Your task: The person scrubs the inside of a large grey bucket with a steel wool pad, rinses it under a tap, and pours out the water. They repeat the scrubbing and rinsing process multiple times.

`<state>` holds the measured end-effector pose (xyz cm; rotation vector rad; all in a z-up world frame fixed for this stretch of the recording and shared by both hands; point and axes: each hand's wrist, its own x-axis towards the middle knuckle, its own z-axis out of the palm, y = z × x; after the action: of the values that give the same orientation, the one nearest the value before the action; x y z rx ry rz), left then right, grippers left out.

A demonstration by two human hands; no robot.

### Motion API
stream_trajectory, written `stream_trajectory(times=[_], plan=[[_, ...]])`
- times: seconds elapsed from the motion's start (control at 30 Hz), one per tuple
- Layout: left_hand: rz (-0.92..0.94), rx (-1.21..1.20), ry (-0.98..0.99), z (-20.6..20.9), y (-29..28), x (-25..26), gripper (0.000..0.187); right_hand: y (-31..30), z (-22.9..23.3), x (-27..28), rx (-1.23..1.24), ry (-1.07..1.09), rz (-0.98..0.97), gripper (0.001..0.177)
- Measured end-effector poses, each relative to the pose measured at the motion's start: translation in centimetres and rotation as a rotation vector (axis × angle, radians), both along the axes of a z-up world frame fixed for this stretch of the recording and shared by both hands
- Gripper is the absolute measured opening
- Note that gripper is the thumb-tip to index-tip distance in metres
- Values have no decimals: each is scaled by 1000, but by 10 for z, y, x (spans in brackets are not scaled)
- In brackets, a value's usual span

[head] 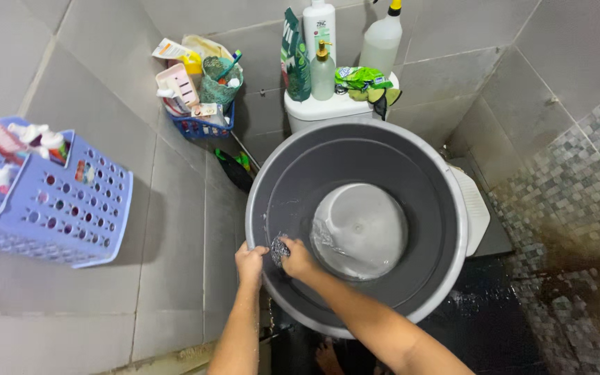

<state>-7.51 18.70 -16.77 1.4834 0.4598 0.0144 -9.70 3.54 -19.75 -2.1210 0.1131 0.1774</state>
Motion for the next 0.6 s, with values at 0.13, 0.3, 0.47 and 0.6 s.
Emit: stream_trajectory(times=[0.13,0.3,0.47,0.6], plan=[[47,-47,-38,-12,10,-29,30,-6,7,-27,-29,-29,91,57],[244,-77,-11,-19,9,-63,30,-34,38,-68,-191,-9,208,61],[373,-235,-22,-19,-7,-79,36,-91,107,-68,-621,-77,219,64],[402,-165,-142,-16,-25,-84,41,-155,165,-73,-906,-306,86,42]])
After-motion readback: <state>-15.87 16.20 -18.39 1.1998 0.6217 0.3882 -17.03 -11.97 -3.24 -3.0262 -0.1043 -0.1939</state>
